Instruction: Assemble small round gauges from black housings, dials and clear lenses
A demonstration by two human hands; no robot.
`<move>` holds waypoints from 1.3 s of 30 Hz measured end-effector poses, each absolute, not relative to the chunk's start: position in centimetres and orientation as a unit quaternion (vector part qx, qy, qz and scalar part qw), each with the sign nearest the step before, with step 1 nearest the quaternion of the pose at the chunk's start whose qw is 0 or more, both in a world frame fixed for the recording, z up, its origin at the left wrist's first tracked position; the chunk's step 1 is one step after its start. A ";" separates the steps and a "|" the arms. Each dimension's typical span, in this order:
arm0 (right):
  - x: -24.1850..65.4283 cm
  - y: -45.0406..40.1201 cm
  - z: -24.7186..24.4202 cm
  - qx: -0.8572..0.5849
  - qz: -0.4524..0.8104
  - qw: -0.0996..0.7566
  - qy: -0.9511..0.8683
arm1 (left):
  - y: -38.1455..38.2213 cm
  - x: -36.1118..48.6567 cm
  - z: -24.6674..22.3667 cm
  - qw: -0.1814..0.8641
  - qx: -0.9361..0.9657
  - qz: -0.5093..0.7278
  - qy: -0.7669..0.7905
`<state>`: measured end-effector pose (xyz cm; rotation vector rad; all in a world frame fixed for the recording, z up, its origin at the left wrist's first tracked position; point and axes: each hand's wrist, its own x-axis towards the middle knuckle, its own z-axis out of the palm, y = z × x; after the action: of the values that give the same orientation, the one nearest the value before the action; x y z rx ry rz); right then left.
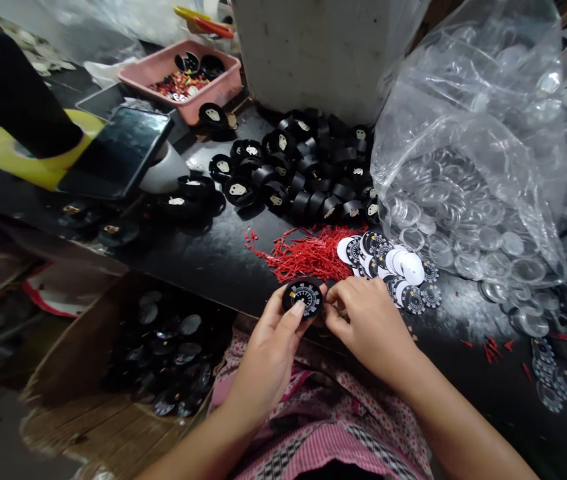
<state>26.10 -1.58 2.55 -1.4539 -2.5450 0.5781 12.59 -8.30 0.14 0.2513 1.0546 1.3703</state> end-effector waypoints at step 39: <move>27.0 -4.3 4.0 -0.486 0.381 0.271 -0.739 | -8.0 13.5 1.2 0.478 0.384 0.539 0.578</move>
<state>27.01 -4.30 3.98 -1.3079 -1.9896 1.0257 13.45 -8.00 1.23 0.9369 1.4106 1.3151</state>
